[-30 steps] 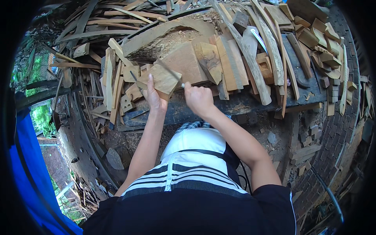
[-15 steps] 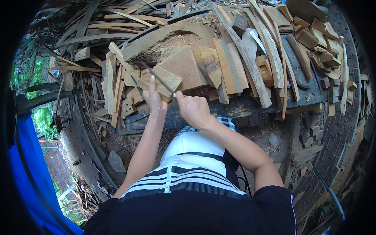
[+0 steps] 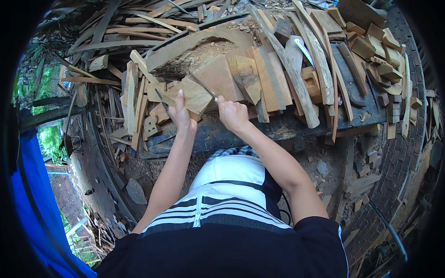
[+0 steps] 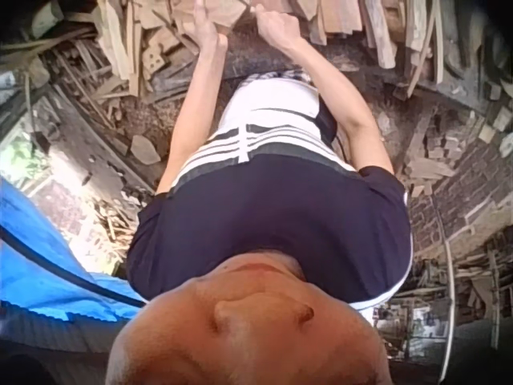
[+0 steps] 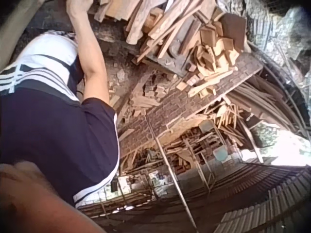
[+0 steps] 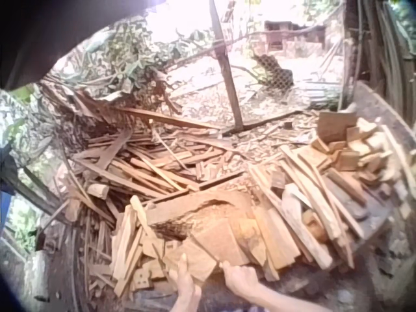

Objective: The person carves a wooden piece using a small knife, moves pieces of wood across the workbench, and sands a wooden block with sandpaper.

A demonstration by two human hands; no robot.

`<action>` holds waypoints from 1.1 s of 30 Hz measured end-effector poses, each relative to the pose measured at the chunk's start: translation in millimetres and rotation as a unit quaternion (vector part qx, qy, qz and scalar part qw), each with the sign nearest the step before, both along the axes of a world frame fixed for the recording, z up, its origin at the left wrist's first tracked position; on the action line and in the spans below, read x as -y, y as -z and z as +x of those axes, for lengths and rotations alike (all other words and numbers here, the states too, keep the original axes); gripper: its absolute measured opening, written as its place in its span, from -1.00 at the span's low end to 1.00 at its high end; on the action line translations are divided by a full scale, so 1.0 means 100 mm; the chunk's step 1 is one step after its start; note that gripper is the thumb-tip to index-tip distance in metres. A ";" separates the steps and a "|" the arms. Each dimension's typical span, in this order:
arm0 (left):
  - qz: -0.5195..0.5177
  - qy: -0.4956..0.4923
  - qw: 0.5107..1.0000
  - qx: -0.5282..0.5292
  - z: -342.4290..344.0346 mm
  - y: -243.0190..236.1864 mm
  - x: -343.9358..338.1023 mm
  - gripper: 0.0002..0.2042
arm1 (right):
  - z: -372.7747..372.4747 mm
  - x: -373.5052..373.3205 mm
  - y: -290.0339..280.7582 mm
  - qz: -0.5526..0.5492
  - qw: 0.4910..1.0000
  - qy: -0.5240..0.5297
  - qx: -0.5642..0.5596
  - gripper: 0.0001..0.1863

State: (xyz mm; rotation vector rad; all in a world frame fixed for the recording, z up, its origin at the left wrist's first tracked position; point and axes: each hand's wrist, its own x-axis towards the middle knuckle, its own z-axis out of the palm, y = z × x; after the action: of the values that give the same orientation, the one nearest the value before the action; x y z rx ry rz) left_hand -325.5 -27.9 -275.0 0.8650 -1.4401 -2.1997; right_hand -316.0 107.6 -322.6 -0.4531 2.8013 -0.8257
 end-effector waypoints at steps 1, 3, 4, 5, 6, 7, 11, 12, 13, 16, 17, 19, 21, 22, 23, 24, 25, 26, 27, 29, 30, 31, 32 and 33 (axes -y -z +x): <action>-0.001 0.001 1.000 -0.005 -0.01 0.03 0.03 -0.73 | -0.03 -0.01 0.04 0.000 1.000 -0.011 -0.015 -0.89; 0.017 -0.006 1.000 0.006 0.00 0.07 0.07 -0.69 | -0.06 -0.01 0.03 0.009 0.999 -0.027 0.022 -0.83; 0.018 -0.008 1.000 0.001 0.02 0.08 0.10 -0.69 | -0.07 -0.04 0.02 0.010 0.999 -0.029 0.017 -0.83; 0.067 -0.003 0.997 0.028 0.04 0.10 0.13 -0.65 | -0.08 -0.08 0.02 -0.030 0.997 -0.013 0.067 -0.79; 0.116 0.003 0.992 0.053 0.04 0.11 0.18 -0.62 | -0.10 -0.10 0.02 -0.069 0.991 0.003 0.115 -0.75; 0.116 0.002 0.992 0.049 0.09 0.15 0.27 -0.62 | -0.10 -0.13 -0.02 -0.069 0.991 0.001 0.111 -0.75; 0.295 -0.001 0.952 0.086 0.28 0.34 0.41 -0.52 | 0.07 -0.36 -0.10 -0.148 0.976 0.100 0.122 -0.72; 0.283 -0.030 0.954 0.096 0.30 0.38 0.39 -0.50 | 0.10 -0.44 -0.09 -0.160 0.974 0.125 0.098 -0.72; 0.286 -0.034 0.953 0.092 0.30 0.40 0.35 -0.50 | 0.14 -0.53 -0.05 -0.157 0.975 0.120 0.097 -0.72; 0.319 -0.012 0.946 0.054 0.31 0.46 0.29 -0.50 | 0.22 -0.70 -0.02 -0.224 0.962 0.144 0.062 -0.71; 0.332 -0.012 0.942 0.045 0.31 0.48 0.28 -0.48 | 0.25 -0.73 -0.05 -0.220 0.960 0.157 0.076 -0.72; 0.347 -0.022 0.937 0.028 0.34 0.61 0.28 -0.45 | 0.29 -0.77 -0.06 -0.211 0.960 0.163 0.087 -0.71; 0.302 -0.101 0.945 0.074 0.33 0.73 0.25 -0.43 | 0.35 -0.77 -0.04 -0.185 0.965 0.161 0.092 -0.70; 0.306 -0.110 0.943 0.068 0.34 0.76 0.21 -0.43 | 0.37 -0.78 -0.04 -0.161 0.967 0.172 0.099 -0.69; 0.272 -0.136 0.947 0.108 0.34 0.78 0.17 -0.42 | 0.39 -0.79 -0.05 -0.131 0.971 0.168 0.106 -0.66; 0.238 -0.163 0.946 0.148 0.36 0.79 0.13 -0.42 | 0.40 -0.79 -0.07 -0.128 0.974 0.154 0.105 -0.66; 0.218 -0.190 0.945 0.153 0.37 0.81 0.10 -0.42 | 0.40 -0.78 -0.10 -0.110 0.978 0.149 0.096 -0.65; 0.220 -0.206 0.942 0.146 0.40 0.94 0.09 -0.42 | 0.40 -0.76 -0.12 -0.092 0.982 0.142 0.087 -0.64; 0.138 -0.186 0.956 0.183 0.47 1.21 0.12 -0.42 | 0.39 -0.75 -0.11 -0.077 0.985 0.127 0.087 -0.62; 0.012 -0.136 0.937 0.321 0.49 1.14 -0.04 -0.42 | 0.34 -0.76 -0.14 -0.057 0.990 0.113 0.064 -0.62; -0.029 -0.108 0.903 0.415 0.46 0.87 -0.19 -0.42 | 0.30 -0.77 -0.14 -0.060 0.991 0.109 0.045 -0.62; -0.045 -0.068 0.919 0.386 0.52 0.93 -0.22 -0.42 | 0.24 -0.73 -0.17 -0.048 0.993 0.097 0.038 -0.64; -0.062 -0.027 0.931 0.357 0.59 0.98 -0.20 -0.42 | 0.17 -0.69 -0.19 -0.067 0.994 0.079 0.023 -0.66; -0.045 0.037 0.937 0.343 0.61 0.81 -0.20 -0.37 | 0.11 -0.68 -0.16 -0.072 0.995 0.068 -0.004 -0.66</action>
State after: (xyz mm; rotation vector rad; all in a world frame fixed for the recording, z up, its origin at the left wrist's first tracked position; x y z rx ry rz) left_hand -264.1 -7.7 -355.5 1.6784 -1.8718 -1.9391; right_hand -305.5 176.0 -307.0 -0.2886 2.8161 -1.0607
